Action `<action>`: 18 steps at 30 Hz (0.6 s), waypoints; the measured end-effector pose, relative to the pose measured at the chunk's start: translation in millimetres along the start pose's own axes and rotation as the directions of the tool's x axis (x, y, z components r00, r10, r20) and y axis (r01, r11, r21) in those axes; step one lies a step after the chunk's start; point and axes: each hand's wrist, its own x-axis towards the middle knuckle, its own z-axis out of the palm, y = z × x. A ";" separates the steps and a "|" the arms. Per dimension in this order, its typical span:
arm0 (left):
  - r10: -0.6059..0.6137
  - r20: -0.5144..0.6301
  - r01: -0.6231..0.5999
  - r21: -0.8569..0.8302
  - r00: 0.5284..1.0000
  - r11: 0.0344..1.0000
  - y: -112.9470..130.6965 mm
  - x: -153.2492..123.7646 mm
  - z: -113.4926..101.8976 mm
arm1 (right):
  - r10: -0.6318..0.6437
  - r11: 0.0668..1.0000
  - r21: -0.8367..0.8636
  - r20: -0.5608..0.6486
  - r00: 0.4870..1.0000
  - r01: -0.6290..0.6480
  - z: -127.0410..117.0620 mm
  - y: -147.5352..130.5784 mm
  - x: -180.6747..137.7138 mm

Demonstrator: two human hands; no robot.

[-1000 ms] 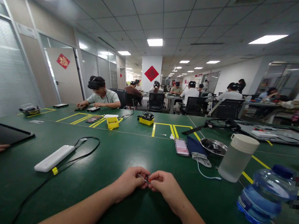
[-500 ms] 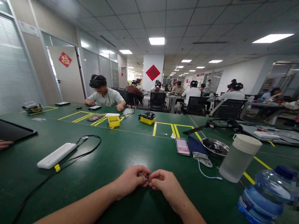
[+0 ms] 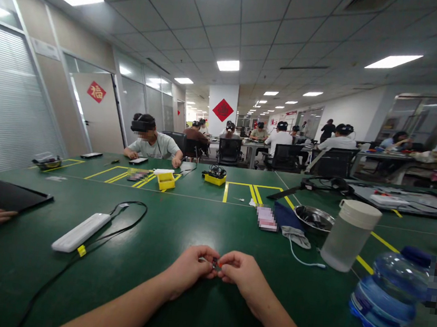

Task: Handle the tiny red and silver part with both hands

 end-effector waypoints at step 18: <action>-0.043 0.022 0.043 -0.012 0.999 0.999 5.9 -2.2 1.7 | -0.009 1.000 -0.010 0.032 0.999 0.010 0.3 -1.5 -1.6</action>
